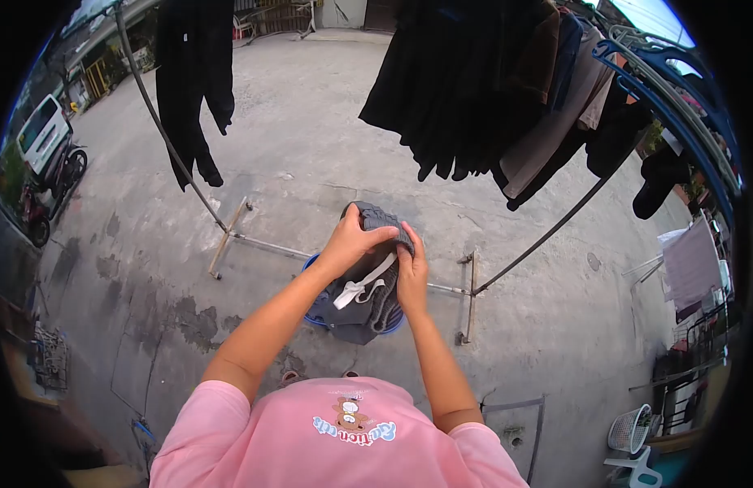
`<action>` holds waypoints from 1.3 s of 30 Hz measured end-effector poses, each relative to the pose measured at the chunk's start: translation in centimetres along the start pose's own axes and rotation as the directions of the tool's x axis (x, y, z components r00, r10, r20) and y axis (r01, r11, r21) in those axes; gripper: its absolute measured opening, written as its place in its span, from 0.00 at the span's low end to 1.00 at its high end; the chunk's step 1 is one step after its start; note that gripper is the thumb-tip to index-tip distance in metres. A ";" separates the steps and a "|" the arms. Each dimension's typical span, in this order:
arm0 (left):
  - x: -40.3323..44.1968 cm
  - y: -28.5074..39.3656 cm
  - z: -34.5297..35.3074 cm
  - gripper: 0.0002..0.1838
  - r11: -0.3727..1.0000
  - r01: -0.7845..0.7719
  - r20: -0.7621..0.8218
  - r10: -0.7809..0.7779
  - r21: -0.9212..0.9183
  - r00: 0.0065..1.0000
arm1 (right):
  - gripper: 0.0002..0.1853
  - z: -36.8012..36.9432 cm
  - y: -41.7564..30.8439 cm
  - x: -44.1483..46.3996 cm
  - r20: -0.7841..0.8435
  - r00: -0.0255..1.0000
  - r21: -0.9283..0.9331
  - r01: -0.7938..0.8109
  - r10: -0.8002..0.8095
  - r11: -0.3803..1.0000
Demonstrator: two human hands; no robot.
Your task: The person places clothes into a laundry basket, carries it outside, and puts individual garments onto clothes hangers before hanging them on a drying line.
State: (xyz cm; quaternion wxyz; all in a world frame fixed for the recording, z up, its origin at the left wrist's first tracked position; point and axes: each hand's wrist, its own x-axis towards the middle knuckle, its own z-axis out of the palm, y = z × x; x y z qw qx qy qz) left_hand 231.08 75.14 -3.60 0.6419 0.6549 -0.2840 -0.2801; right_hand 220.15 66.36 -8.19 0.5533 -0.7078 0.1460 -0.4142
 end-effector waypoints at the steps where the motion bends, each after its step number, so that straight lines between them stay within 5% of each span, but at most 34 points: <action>1: -0.1 0.7 -0.7 0.35 0.943 0.026 -0.088 0.003 0.331 0.996 | 0.18 -0.1 -0.5 0.4 0.054 0.998 -0.036 0.038 -0.036 0.999; 3: -1.7 1.9 -1.9 0.40 0.827 0.065 -0.172 0.039 0.558 0.984 | 0.16 -0.5 -2.3 1.2 0.208 0.978 -0.162 0.050 -0.015 0.985; 5: -3.1 0.8 -3.1 0.40 0.757 0.017 -0.274 0.215 0.653 0.937 | 0.15 -0.1 -1.2 1.8 0.283 0.955 -0.095 0.122 -0.091 0.988; 6: -3.8 0.0 -3.7 0.40 0.794 -0.095 -0.302 0.336 0.601 0.892 | 0.15 -0.1 -2.0 1.8 0.373 0.928 -0.199 0.085 -0.004 0.976; 9: -4.0 -3.8 -6.1 0.33 0.951 -0.224 -0.074 0.244 0.216 0.967 | 0.15 1.5 -2.8 1.1 0.547 0.834 -0.277 0.261 -0.072 0.925; 11: -4.7 -3.8 -7.4 0.20 0.995 0.057 0.129 -0.046 -0.085 0.991 | 0.14 2.4 -2.6 0.8 0.634 0.770 -0.341 0.363 -0.073 0.867; 16: -5.3 -5.7 -9.0 0.18 0.999 -0.043 0.253 0.035 0.029 0.967 | 0.14 2.7 -0.8 0.5 0.572 0.820 -0.214 0.130 0.017 0.968; 18: -6.4 -4.7 -8.2 0.17 0.998 0.046 0.266 -0.053 0.030 0.962 | 0.15 2.4 -1.3 0.5 0.482 0.859 -0.185 -0.094 0.174 0.978; 22: -5.2 -6.1 -7.4 0.21 0.996 0.052 0.271 -0.031 -0.071 0.962 | 0.16 2.1 -3.3 0.1 0.441 0.867 -0.359 -0.066 0.232 0.931; 24: -5.1 -5.5 -7.2 0.20 0.894 0.370 0.334 -0.278 -0.254 0.901 | 0.16 0.6 -5.2 0.3 0.505 0.851 -0.643 0.261 0.143 0.720; 25: -4.9 -5.6 -7.0 0.20 0.892 0.381 0.354 -0.283 -0.245 0.891 | 0.16 -0.4 -5.8 0.9 0.541 0.838 -0.613 0.335 0.072 0.715; 28: -4.4 -5.9 -5.6 0.21 0.783 0.494 0.521 -0.261 -0.378 0.813 | 0.15 -3.2 -8.2 3.6 0.450 0.874 -0.631 0.167 0.182 0.758; 31: -4.4 -5.4 -3.2 0.21 0.678 0.562 0.547 -0.273 -0.474 0.791 | 0.14 -3.3 -10.7 2.3 0.573 0.785 -0.552 0.159 0.234 0.819; 33: -4.6 -4.1 -2.6 0.19 0.648 0.574 0.544 -0.280 -0.501 0.791 | 0.11 -3.1 -13.0 0.4 0.528 0.841 -0.746 0.525 -0.118 0.409; 35: -4.7 -3.0 -2.4 0.16 0.694 0.504 0.453 -0.279 -0.514 0.847 | 0.12 -4.7 -19.3 0.9 0.391 0.784 -0.864 0.493 -0.482 0.102; 38: -3.3 -6.2 -3.8 0.15 0.793 0.467 0.370 -0.329 -0.391 0.869 | 0.19 -11.4 -28.3 1.8 0.195 0.460 -0.977 0.018 -0.866 -0.210; 39: -3.1 -6.9 -4.3 0.14 0.856 0.431 0.328 -0.335 -0.287 0.883 | 0.20 -13.9 -30.8 1.7 0.116 0.363 -0.970 -0.160 -0.924 -0.185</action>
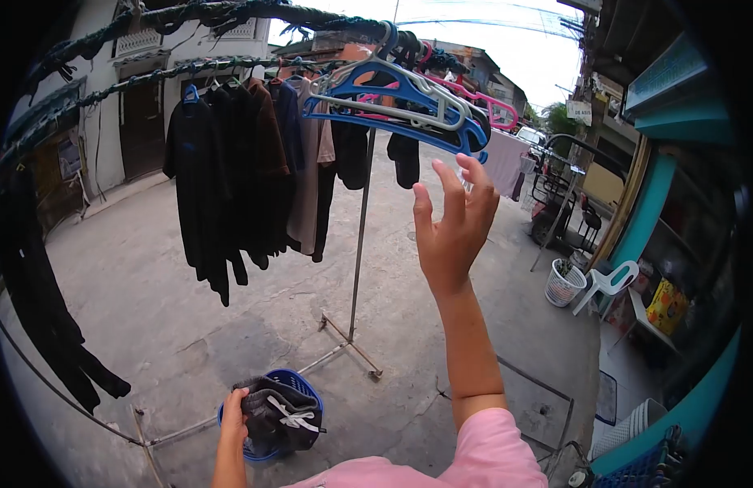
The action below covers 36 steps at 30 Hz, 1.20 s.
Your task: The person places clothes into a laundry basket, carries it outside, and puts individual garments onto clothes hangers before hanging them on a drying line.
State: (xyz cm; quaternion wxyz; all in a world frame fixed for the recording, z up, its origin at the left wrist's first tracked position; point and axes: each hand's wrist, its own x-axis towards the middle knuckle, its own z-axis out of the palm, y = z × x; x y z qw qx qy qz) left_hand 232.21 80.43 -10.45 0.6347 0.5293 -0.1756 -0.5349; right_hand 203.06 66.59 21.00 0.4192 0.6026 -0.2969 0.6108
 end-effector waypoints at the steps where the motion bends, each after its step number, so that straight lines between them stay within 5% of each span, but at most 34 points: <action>1: 0.5 -0.9 -0.9 0.14 1.000 0.003 0.003 -0.003 0.002 1.000 | 0.22 -0.5 2.2 2.0 -0.102 0.994 -0.106 -0.040 0.029 0.994; 4: 1.5 -3.2 -2.6 0.18 0.997 0.006 -0.041 -0.003 0.080 0.999 | 0.17 -0.9 5.0 4.4 0.135 0.952 -0.184 -0.247 0.274 0.951; 6: 1.5 -3.8 -3.1 0.24 0.998 0.017 0.087 -0.021 0.054 0.996 | 0.13 -0.1 5.3 4.7 0.272 0.894 -0.150 -0.327 0.357 0.933; 10: 1.3 -4.3 -3.7 0.31 1.000 0.026 0.015 -0.026 -0.010 1.000 | 0.13 1.6 4.0 3.9 0.207 0.952 -0.105 -0.207 0.225 0.973; 15: 1.9 -5.4 -4.9 0.29 0.988 -0.157 -0.007 0.157 0.009 0.988 | 0.24 4.6 1.2 3.3 0.288 0.900 0.075 -0.361 0.326 0.930; 19: 0.1 -3.7 -5.9 0.22 0.843 -0.181 -0.132 0.283 0.507 0.950 | 0.20 7.2 1.2 3.3 0.470 0.741 0.197 -0.617 0.479 0.762; 22: 0.1 -3.8 -8.3 0.18 0.815 -0.212 -0.073 0.297 0.539 0.952 | 0.21 9.7 1.9 2.7 0.464 0.741 0.345 -0.656 0.485 0.672; 24: -0.9 -3.2 -8.4 0.17 0.850 -0.186 -0.095 0.265 0.492 0.960 | 0.22 10.0 2.3 2.7 0.477 0.697 0.611 -0.701 0.535 0.368; 25: -1.6 -2.6 -8.1 0.15 0.882 -0.164 -0.105 0.232 0.442 0.967 | 0.20 9.8 2.3 2.9 0.430 0.715 0.673 -0.661 0.551 0.332; 32: -2.6 -1.3 -7.8 0.15 0.890 -0.120 -0.039 0.152 0.440 0.988 | 0.12 5.2 2.7 3.4 0.386 0.767 0.493 -0.642 0.513 0.587; 36: -2.6 -0.5 -6.6 0.16 0.931 -0.079 -0.052 0.104 0.355 0.993 | 0.15 1.4 1.6 -1.5 0.449 0.697 0.500 -0.714 0.559 0.489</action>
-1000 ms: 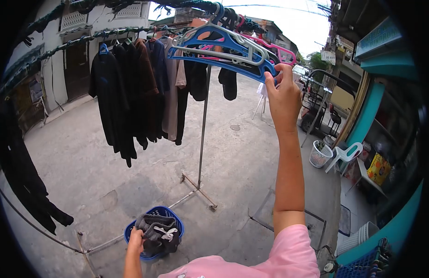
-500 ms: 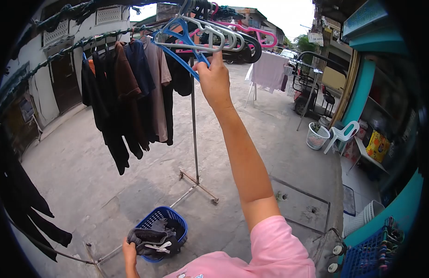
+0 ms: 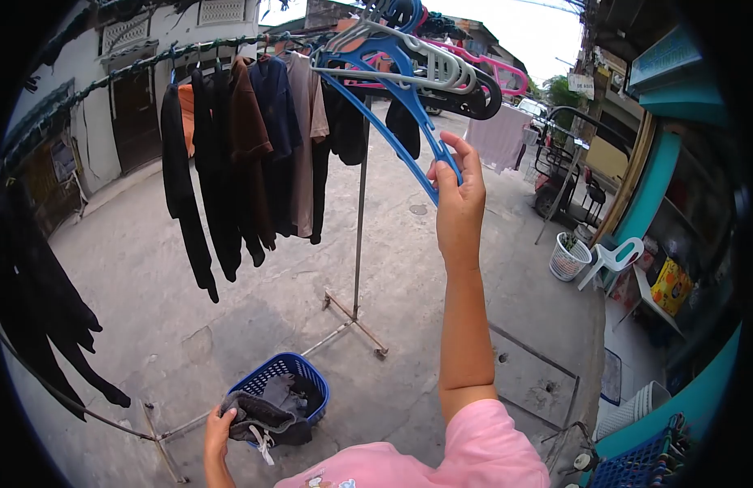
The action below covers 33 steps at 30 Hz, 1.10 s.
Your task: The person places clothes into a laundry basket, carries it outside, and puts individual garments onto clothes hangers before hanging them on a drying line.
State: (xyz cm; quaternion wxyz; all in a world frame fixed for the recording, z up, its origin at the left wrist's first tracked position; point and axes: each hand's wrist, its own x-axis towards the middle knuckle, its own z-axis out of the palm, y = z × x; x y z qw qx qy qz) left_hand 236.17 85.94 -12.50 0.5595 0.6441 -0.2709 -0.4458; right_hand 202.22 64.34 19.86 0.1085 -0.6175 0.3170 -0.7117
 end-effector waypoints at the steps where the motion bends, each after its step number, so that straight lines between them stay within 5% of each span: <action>1: 0.3 -0.1 0.0 0.15 1.000 -0.007 0.015 0.007 -0.016 1.000 | 0.16 -0.6 0.4 -2.0 0.000 0.999 0.003 -0.032 0.032 0.999; 7: 1.6 0.5 -0.3 0.13 0.996 0.006 0.077 -0.013 0.090 0.997 | 0.22 -3.4 5.2 -15.3 0.140 0.948 0.076 -0.299 0.287 0.951; 10: 1.9 2.8 0.7 0.12 0.994 0.028 0.103 -0.039 0.103 0.994 | 0.25 -4.6 6.5 -20.4 0.316 0.753 0.255 -0.653 0.576 0.714; 12: 2.5 4.1 1.0 0.11 0.993 0.006 0.104 -0.018 0.115 0.994 | 0.27 -5.1 7.2 -23.3 0.311 0.727 0.497 -0.674 0.612 0.547; 16: 3.5 7.4 1.8 0.11 0.990 -0.038 0.160 0.016 0.136 0.987 | 0.28 -4.8 7.7 -27.1 0.346 0.686 0.465 -0.718 0.640 0.518; 18: 3.4 8.5 2.3 0.11 0.991 -0.025 0.167 0.002 0.133 0.986 | 0.24 -4.2 7.6 -27.8 0.356 0.584 0.394 -0.802 0.730 0.449; 24: 3.4 9.8 4.1 0.11 0.966 -0.136 0.255 0.078 0.218 0.964 | 0.11 0.6 7.6 -26.8 0.210 0.662 0.564 -0.683 0.719 0.464; 28: 2.9 11.3 5.0 0.12 0.934 -0.226 0.274 0.149 0.276 0.950 | 0.14 6.5 4.0 -25.8 0.240 0.893 0.704 -0.430 0.380 0.565; 32: 1.8 12.7 4.8 0.12 0.890 -0.356 0.262 0.284 0.286 0.922 | 0.12 10.4 5.1 -30.4 0.370 0.868 0.738 -0.492 0.332 0.462; 33: 1.3 13.6 4.9 0.11 0.862 -0.395 0.239 0.331 0.317 0.913 | 0.11 10.5 6.3 -31.4 0.480 0.812 0.623 -0.583 0.334 0.521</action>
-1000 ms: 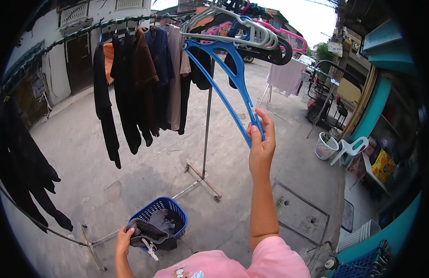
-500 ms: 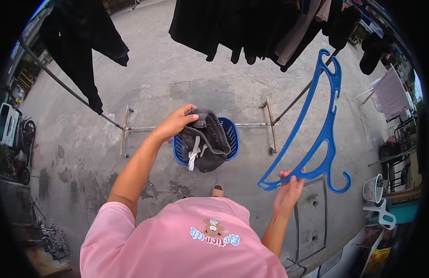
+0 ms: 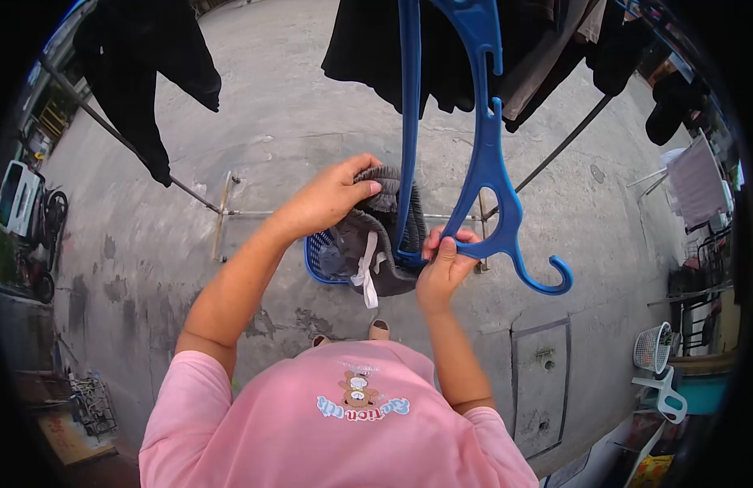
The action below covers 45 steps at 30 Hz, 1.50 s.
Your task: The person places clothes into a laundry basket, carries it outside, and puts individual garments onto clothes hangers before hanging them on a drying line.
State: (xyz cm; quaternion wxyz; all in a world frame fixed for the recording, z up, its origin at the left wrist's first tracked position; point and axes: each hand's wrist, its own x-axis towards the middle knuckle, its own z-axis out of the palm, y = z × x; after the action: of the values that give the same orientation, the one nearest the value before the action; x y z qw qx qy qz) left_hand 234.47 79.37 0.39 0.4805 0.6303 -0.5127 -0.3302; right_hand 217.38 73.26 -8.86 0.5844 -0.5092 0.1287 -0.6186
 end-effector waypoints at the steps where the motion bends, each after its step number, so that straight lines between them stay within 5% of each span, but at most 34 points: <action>1: -0.1 1.2 -0.7 0.11 1.000 0.008 -0.022 -0.007 0.005 1.000 | 0.10 -0.1 0.5 0.0 0.058 0.992 -0.122 -0.103 0.111 0.987; 3: 0.0 2.7 -2.7 0.12 0.972 0.045 -0.133 -0.015 0.229 0.991 | 0.07 -1.5 0.1 1.6 0.138 0.945 -0.274 -0.250 0.295 0.929; 5: 0.9 -0.6 -6.1 0.13 0.964 0.141 -0.186 -0.099 0.227 0.978 | 0.10 -2.8 -0.9 3.9 0.295 0.922 -0.572 -0.039 0.250 0.819; 8: -0.2 -3.6 -10.4 0.13 0.792 0.362 -0.446 -0.129 0.491 0.886 | 0.15 -3.7 -2.8 7.8 0.435 0.833 -0.769 0.146 0.342 0.623; 10: -1.8 -4.9 -12.6 0.16 0.939 0.255 -0.598 -0.069 0.232 0.799 | 0.20 -3.4 -3.6 10.1 0.462 0.814 -0.809 0.225 0.350 0.544; 12: -3.3 -5.5 -13.7 0.18 0.926 0.278 -0.684 -0.031 0.254 0.728 | 0.20 -2.9 -4.4 11.5 0.467 0.791 -0.829 0.234 0.396 0.509; 15: -4.5 -5.5 -15.0 0.19 0.922 0.293 -0.782 0.017 0.253 0.623 | 0.17 -1.5 -4.8 13.1 0.665 0.667 -0.728 0.478 0.337 0.492; 21: -5.9 -3.0 -15.8 0.18 0.910 0.257 -0.789 0.113 0.327 0.604 | 0.10 2.5 -4.9 15.7 0.732 0.470 -0.663 0.655 0.492 0.361; 23: -5.8 -2.0 -15.6 0.18 0.898 0.290 -0.796 0.102 0.332 0.597 | 0.10 3.7 -4.2 16.0 0.761 0.393 -0.611 0.703 0.517 0.365; 27: -4.9 1.3 -16.1 0.17 0.932 0.254 -0.672 -0.015 0.259 0.740 | 0.09 8.6 -5.0 18.2 0.848 0.245 -0.502 0.654 0.470 0.565; 30: -4.8 3.7 -18.2 0.26 0.953 0.220 -0.507 -0.087 0.209 0.858 | 0.18 11.7 -5.7 20.7 0.846 -0.027 -0.485 0.377 0.533 0.789; 31: -5.1 3.4 -19.5 0.28 0.958 0.173 -0.423 -0.063 0.227 0.904 | 0.18 12.4 -5.5 21.3 0.857 -0.020 -0.467 0.396 0.515 0.791; 33: -6.0 3.2 -21.8 0.34 1.000 -0.012 -0.407 0.010 -0.002 0.914 | 0.22 14.1 -4.9 21.9 0.888 0.053 -0.459 0.106 0.456 0.882; 34: -6.5 2.8 -22.7 0.39 0.992 -0.105 -0.459 0.062 -0.069 0.886 | 0.25 15.5 -4.9 22.0 0.821 0.128 -0.556 -0.043 0.557 0.830; 35: -7.2 2.4 -23.6 0.33 0.979 -0.171 -0.516 0.088 -0.115 0.852 | 0.25 16.7 -4.8 22.1 0.801 0.154 -0.568 -0.113 0.579 0.815; 39: -10.2 -2.5 -28.7 0.20 0.978 0.018 -0.544 -0.132 -0.209 0.829 | 0.22 22.3 -2.3 22.2 0.744 0.244 -0.586 -0.209 0.622 0.783; 45: -19.1 -11.7 -34.6 0.17 0.916 0.101 -0.590 -0.332 -0.389 0.736 | 0.23 31.6 4.6 27.0 0.663 0.395 -0.529 -0.354 0.636 0.771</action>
State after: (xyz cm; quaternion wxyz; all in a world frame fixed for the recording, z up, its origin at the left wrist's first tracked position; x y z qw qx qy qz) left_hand 264.85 107.13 -1.06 0.6834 0.6709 -0.1749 -0.2288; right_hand 250.24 62.67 14.76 0.6476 -0.7532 0.0853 -0.0779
